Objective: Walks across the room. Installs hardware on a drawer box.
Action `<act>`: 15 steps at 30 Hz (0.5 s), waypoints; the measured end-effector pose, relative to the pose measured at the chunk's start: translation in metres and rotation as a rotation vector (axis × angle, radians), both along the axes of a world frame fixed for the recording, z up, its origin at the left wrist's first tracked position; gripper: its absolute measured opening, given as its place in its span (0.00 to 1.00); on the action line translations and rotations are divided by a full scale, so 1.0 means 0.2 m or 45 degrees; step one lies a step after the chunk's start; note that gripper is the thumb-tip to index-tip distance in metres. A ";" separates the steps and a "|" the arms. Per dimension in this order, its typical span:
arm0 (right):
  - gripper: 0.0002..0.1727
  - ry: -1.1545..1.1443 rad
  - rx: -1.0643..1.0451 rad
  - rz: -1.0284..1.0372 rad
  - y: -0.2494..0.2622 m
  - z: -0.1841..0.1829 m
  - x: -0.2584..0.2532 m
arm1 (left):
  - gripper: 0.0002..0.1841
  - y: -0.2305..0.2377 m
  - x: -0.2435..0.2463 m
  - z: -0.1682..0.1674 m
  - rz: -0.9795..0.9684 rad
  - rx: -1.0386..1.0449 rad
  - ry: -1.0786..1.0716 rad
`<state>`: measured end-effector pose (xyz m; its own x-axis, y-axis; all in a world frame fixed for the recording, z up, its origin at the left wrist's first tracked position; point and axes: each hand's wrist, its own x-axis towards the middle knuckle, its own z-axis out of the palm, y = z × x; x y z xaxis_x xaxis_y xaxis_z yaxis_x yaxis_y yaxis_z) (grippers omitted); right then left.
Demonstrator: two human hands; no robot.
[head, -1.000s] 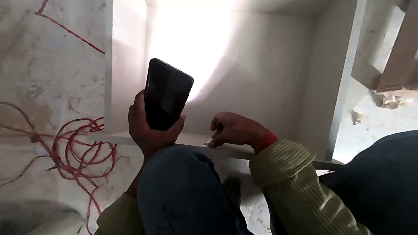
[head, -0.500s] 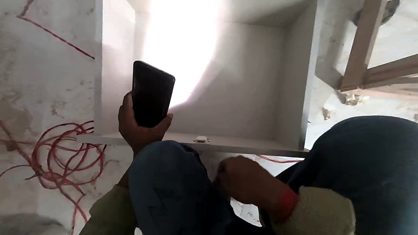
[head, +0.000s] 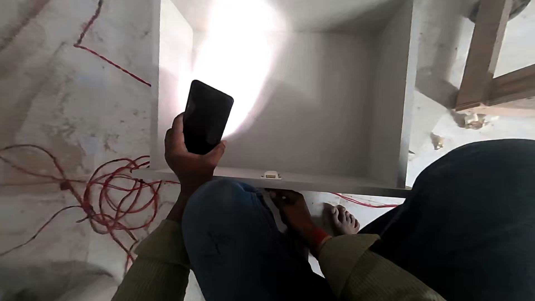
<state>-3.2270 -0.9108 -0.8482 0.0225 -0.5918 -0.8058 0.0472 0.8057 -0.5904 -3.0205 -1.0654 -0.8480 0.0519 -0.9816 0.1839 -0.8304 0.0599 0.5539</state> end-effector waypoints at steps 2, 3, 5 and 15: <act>0.13 -0.107 0.036 -0.056 0.00 0.00 0.00 | 0.52 0.00 0.00 0.00 0.033 -0.013 0.018; 0.13 -0.136 0.043 -0.082 0.01 0.00 0.01 | 0.52 0.01 0.00 0.00 0.040 -0.018 0.020; 0.12 -0.146 0.057 -0.136 0.00 0.00 0.02 | 0.51 0.00 -0.01 0.00 0.025 -0.017 -0.004; 0.15 0.408 -0.054 0.035 0.00 0.08 0.09 | 0.49 0.00 -0.03 0.01 -0.004 0.035 -0.084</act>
